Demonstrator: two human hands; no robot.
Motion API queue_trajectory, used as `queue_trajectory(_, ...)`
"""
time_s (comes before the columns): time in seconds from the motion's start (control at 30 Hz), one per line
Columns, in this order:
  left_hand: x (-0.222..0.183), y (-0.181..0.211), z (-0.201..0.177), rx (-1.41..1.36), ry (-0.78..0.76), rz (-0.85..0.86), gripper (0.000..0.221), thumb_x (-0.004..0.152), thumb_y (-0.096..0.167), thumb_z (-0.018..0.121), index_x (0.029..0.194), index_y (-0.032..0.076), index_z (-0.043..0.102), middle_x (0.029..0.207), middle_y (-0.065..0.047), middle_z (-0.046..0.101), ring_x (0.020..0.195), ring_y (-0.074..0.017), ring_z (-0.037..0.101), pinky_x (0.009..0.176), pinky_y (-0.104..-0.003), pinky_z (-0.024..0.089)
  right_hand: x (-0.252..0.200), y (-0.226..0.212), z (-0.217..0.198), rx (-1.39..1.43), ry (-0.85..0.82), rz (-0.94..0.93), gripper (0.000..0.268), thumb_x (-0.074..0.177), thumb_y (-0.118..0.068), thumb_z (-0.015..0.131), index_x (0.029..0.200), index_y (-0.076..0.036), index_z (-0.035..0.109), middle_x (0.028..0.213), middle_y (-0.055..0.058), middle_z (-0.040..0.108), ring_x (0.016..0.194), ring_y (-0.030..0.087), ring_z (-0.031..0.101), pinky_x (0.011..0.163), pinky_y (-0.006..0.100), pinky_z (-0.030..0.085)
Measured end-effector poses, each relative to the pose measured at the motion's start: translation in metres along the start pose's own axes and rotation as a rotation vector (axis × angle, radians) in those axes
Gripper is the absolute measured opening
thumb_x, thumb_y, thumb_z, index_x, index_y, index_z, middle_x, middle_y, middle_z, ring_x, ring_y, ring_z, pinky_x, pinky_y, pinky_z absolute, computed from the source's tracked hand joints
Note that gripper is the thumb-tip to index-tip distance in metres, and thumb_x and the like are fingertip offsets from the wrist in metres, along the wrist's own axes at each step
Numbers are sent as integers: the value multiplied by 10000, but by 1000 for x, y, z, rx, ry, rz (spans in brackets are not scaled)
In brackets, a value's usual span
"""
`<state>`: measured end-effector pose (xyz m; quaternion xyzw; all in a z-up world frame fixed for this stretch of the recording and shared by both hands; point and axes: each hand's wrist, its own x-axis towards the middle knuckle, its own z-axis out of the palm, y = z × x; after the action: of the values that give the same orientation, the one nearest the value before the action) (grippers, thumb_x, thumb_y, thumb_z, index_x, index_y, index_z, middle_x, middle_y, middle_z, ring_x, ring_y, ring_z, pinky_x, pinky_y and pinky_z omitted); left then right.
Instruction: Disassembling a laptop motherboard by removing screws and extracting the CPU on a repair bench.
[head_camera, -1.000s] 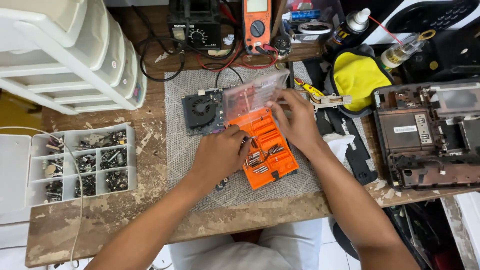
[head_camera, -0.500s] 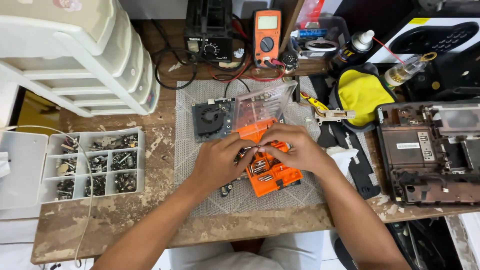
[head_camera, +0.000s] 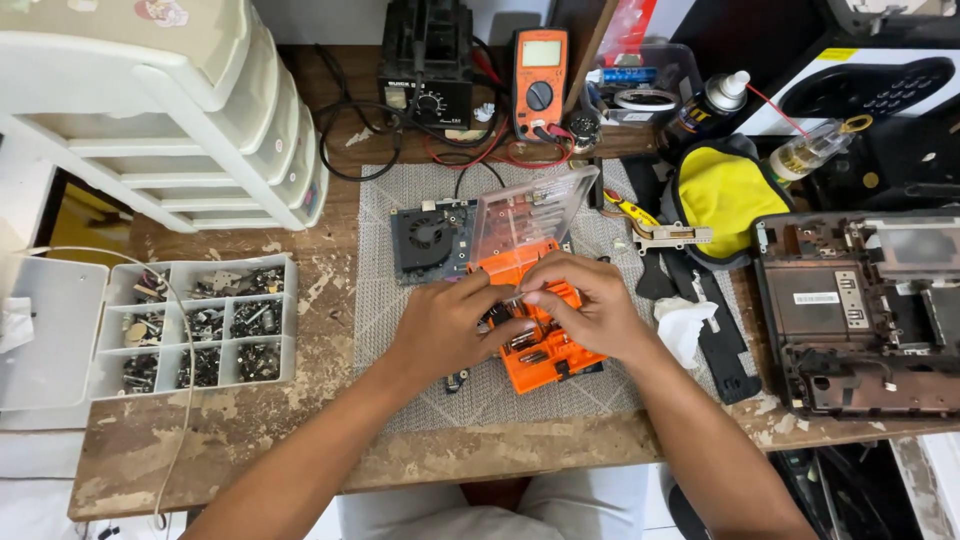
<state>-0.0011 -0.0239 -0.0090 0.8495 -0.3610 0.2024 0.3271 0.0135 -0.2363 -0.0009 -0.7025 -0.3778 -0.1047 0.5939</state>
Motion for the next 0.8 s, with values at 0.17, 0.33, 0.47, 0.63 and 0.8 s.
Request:
queue_trajectory(0.17, -2, -3, 3, 2, -7, -3, 338, 879, 404, 774, 966, 78, 759, 655, 0, 562, 380, -163, 535, 406, -277, 444, 1, -1, 3, -35, -21, -18, 109, 898, 89, 696, 972, 18, 730, 845, 131, 729, 753, 262, 710, 710, 371, 576)
queue_trajectory(0.33, -5, -4, 7, 0, -13, -7, 332, 863, 403, 794, 947, 84, 757, 663, 14, 552, 381, -151, 532, 407, -272, 437, 0, -3, 4, -16, -23, -17, 104, 904, 98, 685, 970, 27, 723, 835, 139, 715, 747, 256, 693, 711, 374, 568)
queue_trajectory(0.47, -5, -5, 8, 7, -5, -11, 333, 870, 416, 783, 947, 93, 755, 670, 15, 554, 386, -157, 544, 412, -280, 445, 1, -3, 1, -26, -44, -11, 121, 904, 89, 689, 993, 21, 735, 848, 138, 715, 763, 259, 698, 716, 380, 566)
queue_trajectory(0.63, -6, -4, 10, 9, 7, -15, 345, 860, 401, 790, 1005, 91, 752, 668, 12, 558, 412, -180, 568, 435, -288, 468, 2, -5, 2, -61, -111, 5, 166, 893, 85, 687, 1007, -15, 755, 837, 124, 706, 770, 259, 678, 719, 378, 543)
queue_trajectory(0.8, -4, -2, 6, -20, 1, -65, 430, 868, 390, 790, 1176, 101, 709, 701, -35, 658, 473, -207, 641, 485, -302, 527, -9, 18, 0, -109, -2, -29, 256, 895, -20, 743, 1147, -19, 694, 979, 129, 721, 899, 283, 682, 754, 393, 537)
